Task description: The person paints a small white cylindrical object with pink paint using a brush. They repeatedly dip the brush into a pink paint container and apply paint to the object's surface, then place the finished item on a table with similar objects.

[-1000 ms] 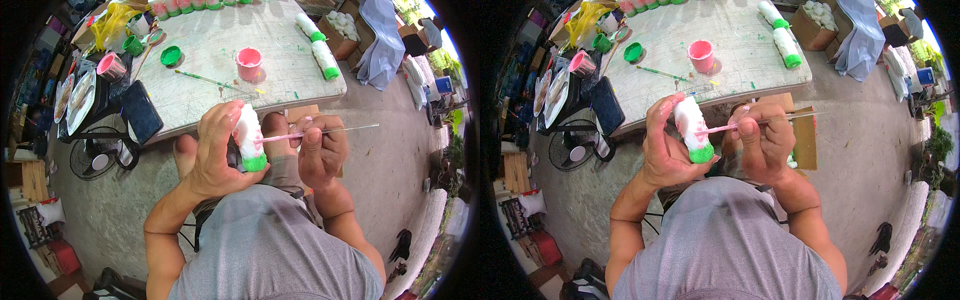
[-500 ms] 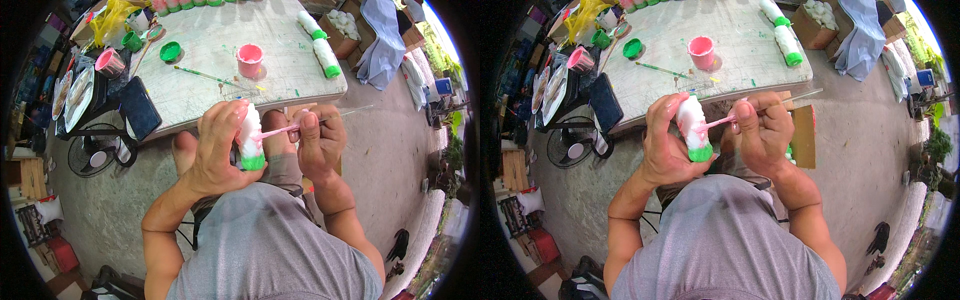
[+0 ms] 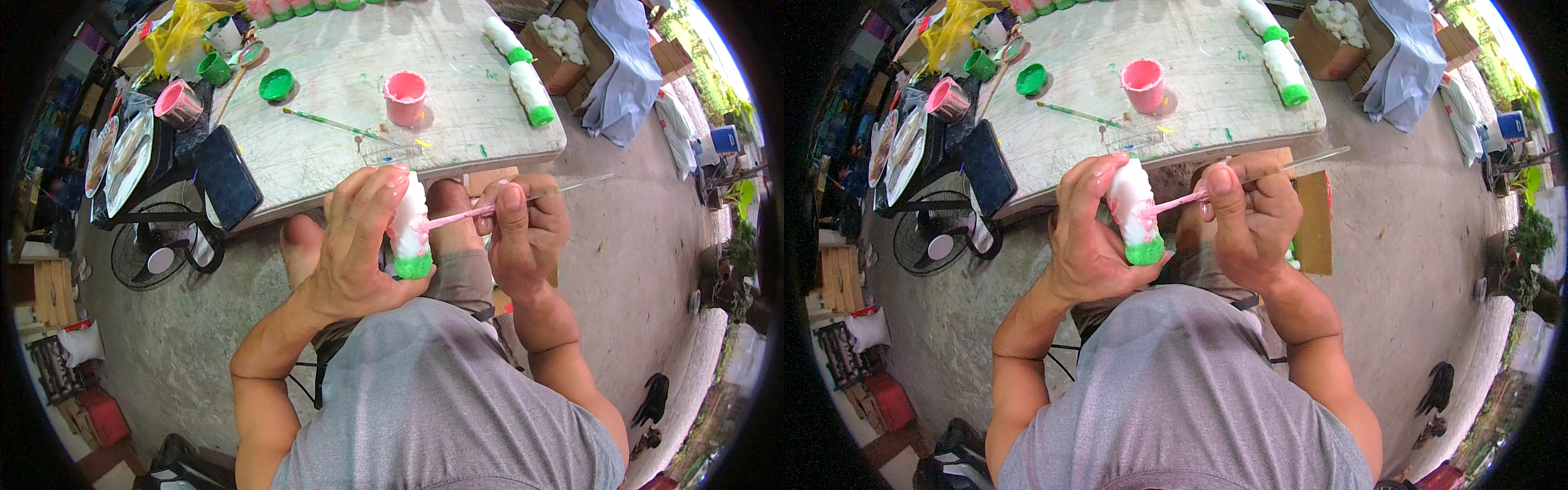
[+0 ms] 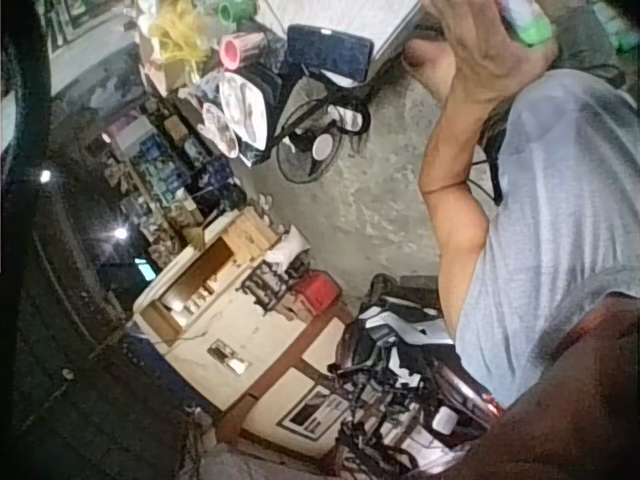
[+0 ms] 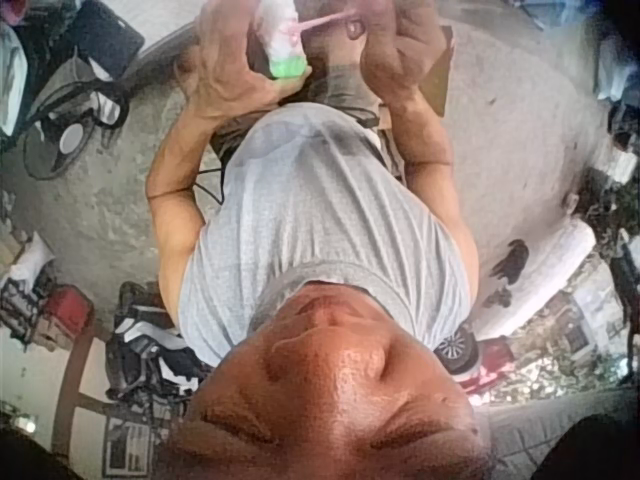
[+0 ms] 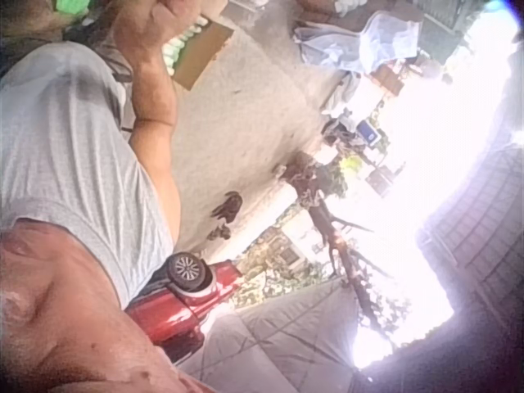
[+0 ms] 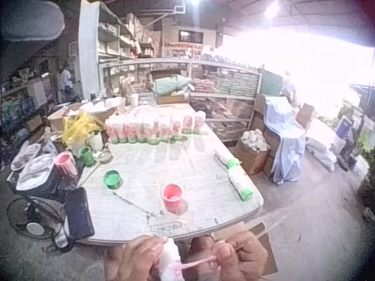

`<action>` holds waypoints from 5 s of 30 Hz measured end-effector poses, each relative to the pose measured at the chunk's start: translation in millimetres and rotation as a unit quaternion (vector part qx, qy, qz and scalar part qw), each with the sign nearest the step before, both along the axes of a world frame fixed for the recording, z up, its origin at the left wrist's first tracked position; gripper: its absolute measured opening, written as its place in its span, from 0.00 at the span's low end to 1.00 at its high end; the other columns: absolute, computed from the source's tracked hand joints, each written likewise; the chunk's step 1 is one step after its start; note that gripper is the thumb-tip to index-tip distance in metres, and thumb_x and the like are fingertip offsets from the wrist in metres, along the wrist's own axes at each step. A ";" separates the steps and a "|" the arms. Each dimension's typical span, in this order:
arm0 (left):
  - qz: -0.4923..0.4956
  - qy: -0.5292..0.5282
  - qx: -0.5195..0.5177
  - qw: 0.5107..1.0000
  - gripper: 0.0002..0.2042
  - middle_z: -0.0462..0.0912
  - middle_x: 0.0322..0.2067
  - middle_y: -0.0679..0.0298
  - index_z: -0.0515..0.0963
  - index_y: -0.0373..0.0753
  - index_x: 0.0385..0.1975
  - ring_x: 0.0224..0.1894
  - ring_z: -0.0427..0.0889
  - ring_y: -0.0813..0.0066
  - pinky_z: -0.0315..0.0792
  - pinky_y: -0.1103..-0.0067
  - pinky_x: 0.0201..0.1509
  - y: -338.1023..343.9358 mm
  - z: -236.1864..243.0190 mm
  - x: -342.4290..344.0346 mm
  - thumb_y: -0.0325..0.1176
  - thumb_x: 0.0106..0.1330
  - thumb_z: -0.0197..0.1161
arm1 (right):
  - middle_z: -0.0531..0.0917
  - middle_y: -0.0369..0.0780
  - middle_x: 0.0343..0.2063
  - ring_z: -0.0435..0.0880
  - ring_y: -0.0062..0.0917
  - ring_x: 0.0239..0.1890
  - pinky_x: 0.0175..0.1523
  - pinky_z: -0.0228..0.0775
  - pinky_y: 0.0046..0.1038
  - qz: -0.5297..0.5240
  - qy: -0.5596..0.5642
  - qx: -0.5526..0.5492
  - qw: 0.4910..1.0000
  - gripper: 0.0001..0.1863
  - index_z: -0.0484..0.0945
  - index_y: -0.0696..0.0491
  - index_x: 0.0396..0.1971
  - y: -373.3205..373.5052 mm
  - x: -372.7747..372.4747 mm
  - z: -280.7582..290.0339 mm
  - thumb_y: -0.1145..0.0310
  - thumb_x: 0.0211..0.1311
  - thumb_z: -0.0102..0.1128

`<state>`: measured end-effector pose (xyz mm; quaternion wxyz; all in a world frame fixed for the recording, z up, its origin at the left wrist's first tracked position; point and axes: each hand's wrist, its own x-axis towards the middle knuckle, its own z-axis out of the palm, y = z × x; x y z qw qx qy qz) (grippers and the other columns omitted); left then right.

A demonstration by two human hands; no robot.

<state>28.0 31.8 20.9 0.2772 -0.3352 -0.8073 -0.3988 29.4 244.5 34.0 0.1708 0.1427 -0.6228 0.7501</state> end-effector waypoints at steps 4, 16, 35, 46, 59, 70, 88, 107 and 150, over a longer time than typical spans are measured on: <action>0.002 0.004 0.004 1.000 0.58 0.75 0.63 0.46 0.59 0.34 0.73 0.64 0.74 0.46 0.72 0.57 0.67 2.1 0.5 0.1 0.30 0.36 0.86 | 0.83 0.38 0.28 0.77 0.14 0.27 0.34 0.72 0.19 -0.002 0.008 0.021 1.000 0.07 0.72 0.58 0.39 -3.6 1.1 7.0 0.71 0.80 0.57; -0.002 -0.055 0.010 0.998 0.57 0.74 0.64 0.45 0.61 0.32 0.72 0.65 0.74 0.48 0.71 0.60 0.69 0.3 10.9 3.1 0.33 0.36 0.86 | 0.82 0.39 0.29 0.77 0.14 0.27 0.35 0.72 0.19 -0.001 0.053 0.023 0.998 0.07 0.72 0.58 0.40 1.4 4.1 -2.3 0.71 0.80 0.56; -0.005 -0.059 0.013 0.998 0.57 0.75 0.63 0.45 0.62 0.32 0.72 0.65 0.75 0.49 0.72 0.61 0.68 -0.6 12.0 2.7 0.33 0.35 0.87 | 0.82 0.43 0.30 0.82 0.27 0.29 0.36 0.76 0.29 0.020 0.237 0.139 0.961 0.05 0.72 0.60 0.43 8.0 2.2 4.7 0.75 0.76 0.58; -0.012 -0.060 0.023 0.998 0.56 0.74 0.63 0.43 0.62 0.30 0.72 0.65 0.76 0.50 0.71 0.62 0.69 1.3 11.2 0.9 0.34 0.37 0.87 | 0.82 0.44 0.30 0.84 0.29 0.31 0.37 0.76 0.30 0.002 0.238 0.147 0.960 0.06 0.71 0.60 0.44 10.5 5.1 1.2 0.76 0.75 0.59; -0.071 -0.080 0.106 0.989 0.60 0.69 0.68 0.40 0.55 0.33 0.76 0.69 0.72 0.47 0.70 0.61 0.69 3.1 -8.1 2.8 0.31 0.40 0.87 | 0.81 0.40 0.30 0.75 0.17 0.28 0.35 0.72 0.21 0.014 0.035 -0.022 0.999 0.08 0.69 0.57 0.43 2.4 1.5 -6.3 0.69 0.81 0.55; -0.077 -0.103 0.132 0.983 0.60 0.67 0.69 0.45 0.56 0.33 0.76 0.70 0.71 0.55 0.70 0.63 0.68 1.3 -16.5 -0.5 0.30 0.39 0.87 | 0.79 0.40 0.28 0.76 0.19 0.28 0.35 0.72 0.23 -0.018 0.112 0.043 0.993 0.08 0.69 0.57 0.43 4.3 4.3 -6.7 0.68 0.82 0.53; 0.008 -0.080 0.029 0.996 0.56 0.67 0.65 0.44 0.61 0.30 0.72 0.66 0.72 0.47 0.71 0.61 0.70 3.5 5.3 6.1 0.32 0.38 0.87 | 0.81 0.42 0.29 0.79 0.22 0.27 0.34 0.74 0.25 -0.052 0.204 0.055 0.976 0.10 0.69 0.57 0.44 -4.7 -7.9 -9.6 0.67 0.80 0.57; -0.018 -0.093 0.085 0.992 0.53 0.68 0.63 0.46 0.63 0.31 0.71 0.66 0.71 0.49 0.71 0.63 0.69 6.4 1.9 2.9 0.32 0.39 0.86 | 0.79 0.43 0.30 0.78 0.25 0.28 0.34 0.74 0.27 -0.002 0.220 0.034 0.975 0.11 0.68 0.57 0.44 2.1 2.6 -5.5 0.67 0.79 0.58; -0.005 -0.031 0.028 0.999 0.56 0.64 0.64 0.47 0.58 0.31 0.73 0.67 0.73 0.45 0.72 0.55 0.71 6.6 -6.0 2.4 0.29 0.40 0.86 | 0.83 0.38 0.27 0.78 0.14 0.26 0.31 0.73 0.19 -0.098 0.105 0.104 0.984 0.07 0.74 0.59 0.39 0.7 -3.2 -3.9 0.73 0.76 0.63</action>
